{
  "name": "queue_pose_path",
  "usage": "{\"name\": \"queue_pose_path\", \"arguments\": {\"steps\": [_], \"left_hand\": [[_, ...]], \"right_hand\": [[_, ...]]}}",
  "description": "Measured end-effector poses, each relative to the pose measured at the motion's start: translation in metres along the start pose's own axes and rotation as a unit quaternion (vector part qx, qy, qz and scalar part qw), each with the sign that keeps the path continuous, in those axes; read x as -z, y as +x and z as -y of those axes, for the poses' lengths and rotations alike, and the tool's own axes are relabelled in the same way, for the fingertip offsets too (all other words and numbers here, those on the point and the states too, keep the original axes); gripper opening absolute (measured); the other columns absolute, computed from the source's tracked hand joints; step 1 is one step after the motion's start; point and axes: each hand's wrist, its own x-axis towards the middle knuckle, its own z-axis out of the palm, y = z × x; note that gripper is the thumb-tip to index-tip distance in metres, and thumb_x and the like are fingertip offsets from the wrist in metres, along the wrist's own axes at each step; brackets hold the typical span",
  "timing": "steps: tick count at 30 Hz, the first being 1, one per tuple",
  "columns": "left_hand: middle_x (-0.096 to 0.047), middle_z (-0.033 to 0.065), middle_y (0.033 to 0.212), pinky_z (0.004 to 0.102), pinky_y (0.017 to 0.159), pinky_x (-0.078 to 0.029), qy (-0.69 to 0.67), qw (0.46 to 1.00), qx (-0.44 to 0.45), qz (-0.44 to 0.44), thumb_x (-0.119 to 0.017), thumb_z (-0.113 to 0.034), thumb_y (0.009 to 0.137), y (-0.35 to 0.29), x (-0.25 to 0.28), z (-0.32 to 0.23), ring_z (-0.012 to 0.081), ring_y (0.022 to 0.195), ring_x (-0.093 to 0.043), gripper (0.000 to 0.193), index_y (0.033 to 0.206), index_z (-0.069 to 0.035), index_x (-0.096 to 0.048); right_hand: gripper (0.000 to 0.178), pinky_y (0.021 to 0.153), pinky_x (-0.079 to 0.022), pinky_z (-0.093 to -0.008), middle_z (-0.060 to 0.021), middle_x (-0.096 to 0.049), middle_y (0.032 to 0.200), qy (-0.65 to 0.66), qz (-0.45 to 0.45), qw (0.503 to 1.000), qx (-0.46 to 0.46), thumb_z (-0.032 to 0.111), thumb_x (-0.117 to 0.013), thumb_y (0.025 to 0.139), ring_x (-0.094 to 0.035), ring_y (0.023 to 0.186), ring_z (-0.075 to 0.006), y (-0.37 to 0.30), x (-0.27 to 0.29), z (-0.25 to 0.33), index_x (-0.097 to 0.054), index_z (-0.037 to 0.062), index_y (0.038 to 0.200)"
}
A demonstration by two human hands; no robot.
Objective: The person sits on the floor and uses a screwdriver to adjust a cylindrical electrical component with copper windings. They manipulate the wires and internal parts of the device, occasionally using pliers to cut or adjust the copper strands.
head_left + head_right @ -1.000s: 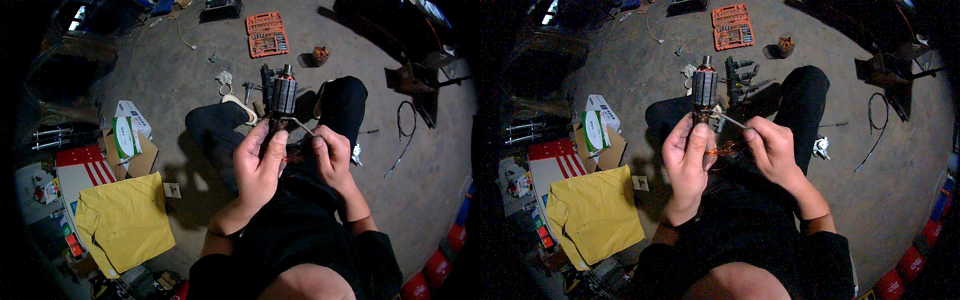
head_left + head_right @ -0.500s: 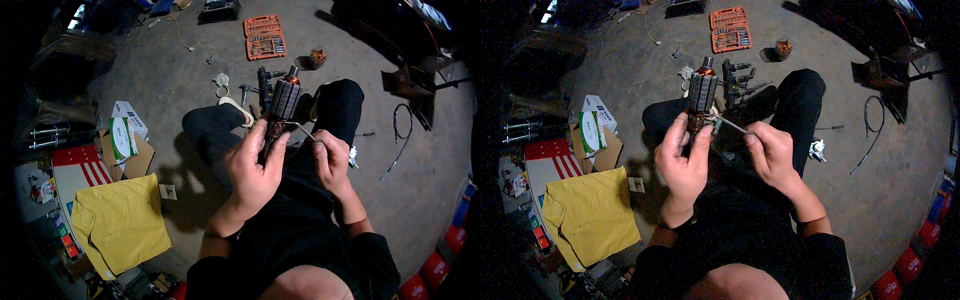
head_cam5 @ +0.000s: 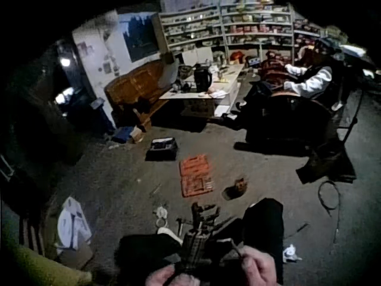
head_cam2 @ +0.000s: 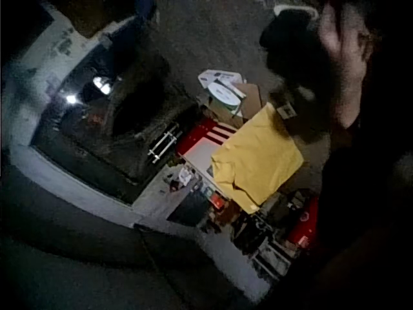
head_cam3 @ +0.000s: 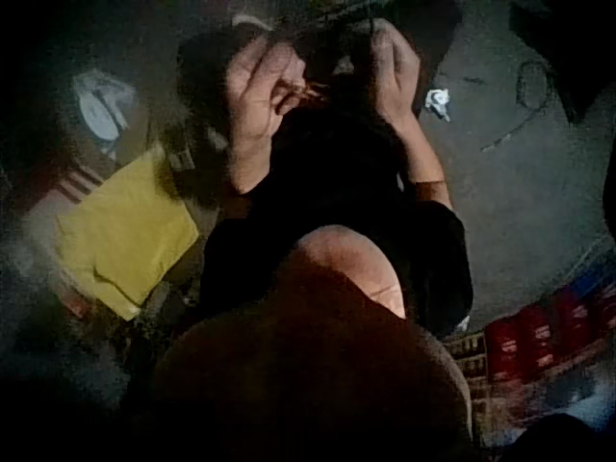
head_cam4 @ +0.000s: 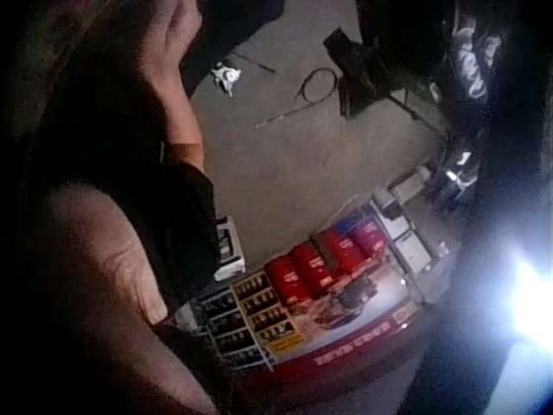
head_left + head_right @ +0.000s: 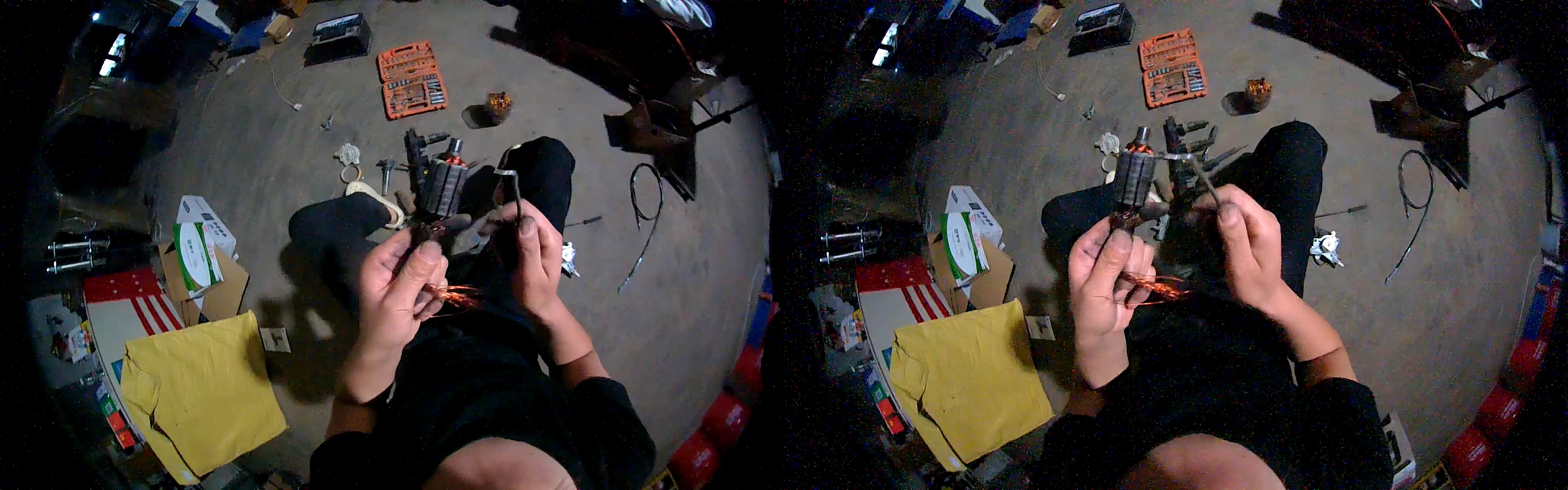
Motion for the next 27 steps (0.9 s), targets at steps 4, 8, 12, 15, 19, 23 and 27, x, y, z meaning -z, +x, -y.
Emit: {"name": "queue_pose_path", "arguments": {"steps": [4, 8, 12, 15, 19, 23, 27], "left_hand": [[-0.033, -0.0038, 0.053, 0.0177, 0.034, -0.021, -0.045, 0.998, 0.003, 0.032, -0.046, -0.016, 0.093, 0.0, 0.001, -0.001, 0.0023, 0.041, -0.024, 0.023, 0.104, 0.002, -0.054], [-0.031, -0.0036, 0.05, 0.0183, 0.034, -0.02, -0.032, 0.999, 0.008, 0.03, -0.046, -0.018, 0.093, -0.002, 0.003, 0.002, 0.0029, 0.04, -0.023, 0.024, 0.105, 0.002, -0.052], [-0.032, -0.0024, 0.051, 0.019, 0.035, -0.02, -0.043, 0.997, 0.015, 0.064, -0.046, -0.018, 0.093, -0.002, 0.006, 0.002, 0.0037, 0.04, -0.023, 0.021, 0.099, 0.001, -0.051], [-0.032, -0.0019, 0.05, 0.0194, 0.035, -0.02, -0.051, 0.996, 0.018, 0.076, -0.045, -0.018, 0.094, -0.002, 0.007, 0.003, 0.0045, 0.04, -0.024, 0.02, 0.096, 0.001, -0.05], [-0.034, -0.0019, 0.053, 0.02, 0.038, -0.022, -0.078, 0.991, 0.022, 0.11, -0.045, -0.022, 0.094, 0.001, 0.011, 0.007, 0.005, 0.042, -0.027, 0.024, 0.099, 0.0, -0.05], [-0.035, -0.0016, 0.054, 0.0206, 0.04, -0.023, -0.074, 0.992, 0.001, 0.107, -0.043, -0.026, 0.095, 0.004, 0.011, 0.011, 0.0052, 0.043, -0.027, 0.029, 0.104, 0.0, -0.05], [-0.033, -0.0015, 0.054, 0.0213, 0.04, -0.023, -0.079, 0.994, 0.021, 0.07, -0.043, -0.028, 0.095, 0.004, 0.004, 0.008, 0.0057, 0.042, -0.026, 0.027, 0.098, -0.002, -0.05]], "right_hand": [[0.03, 0.065, -0.037, -0.0206, -0.0011, -0.056, 0.082, 0.134, -0.006, 0.986, -0.099, 0.024, -0.054, 0.087, -0.048, 0.071, -0.0066, 0.02, -0.009, 0.014, -0.056, -0.0021, 0.102], [0.031, 0.073, -0.043, -0.0223, -0.0025, -0.061, 0.089, 0.229, 0.017, 0.96, -0.159, 0.018, -0.064, 0.081, -0.054, 0.079, -0.0071, 0.031, -0.016, 0.019, -0.058, -0.0022, 0.104], [0.031, 0.067, -0.042, -0.0206, 0.0015, -0.057, 0.08, 0.274, 0.037, 0.946, -0.168, 0.018, -0.068, 0.079, -0.05, 0.071, -0.0051, 0.033, -0.022, 0.018, -0.058, -0.0012, 0.1], [0.031, 0.064, -0.041, -0.0194, 0.0038, -0.054, 0.075, 0.259, 0.037, 0.952, -0.157, 0.019, -0.069, 0.077, -0.048, 0.068, -0.0038, 0.033, -0.021, 0.017, -0.058, -0.0004, 0.098], [0.034, 0.061, -0.038, -0.018, 0.0053, -0.051, 0.072, 0.227, 0.004, 0.968, -0.104, 0.019, -0.073, 0.073, -0.046, 0.066, -0.0026, 0.033, -0.023, 0.017, -0.058, 0.0005, 0.097], [0.037, 0.061, -0.038, -0.0176, 0.0052, -0.051, 0.072, 0.206, 0.023, 0.971, -0.116, 0.018, -0.074, 0.071, -0.046, 0.066, -0.0024, 0.033, -0.021, 0.021, -0.056, 0.0003, 0.099], [0.038, 0.063, -0.039, -0.018, 0.0042, -0.053, 0.074, 0.227, 0.014, 0.966, -0.12, 0.017, -0.073, 0.072, -0.047, 0.068, -0.0028, 0.034, -0.023, 0.018, -0.055, -0.0005, 0.1]]}}
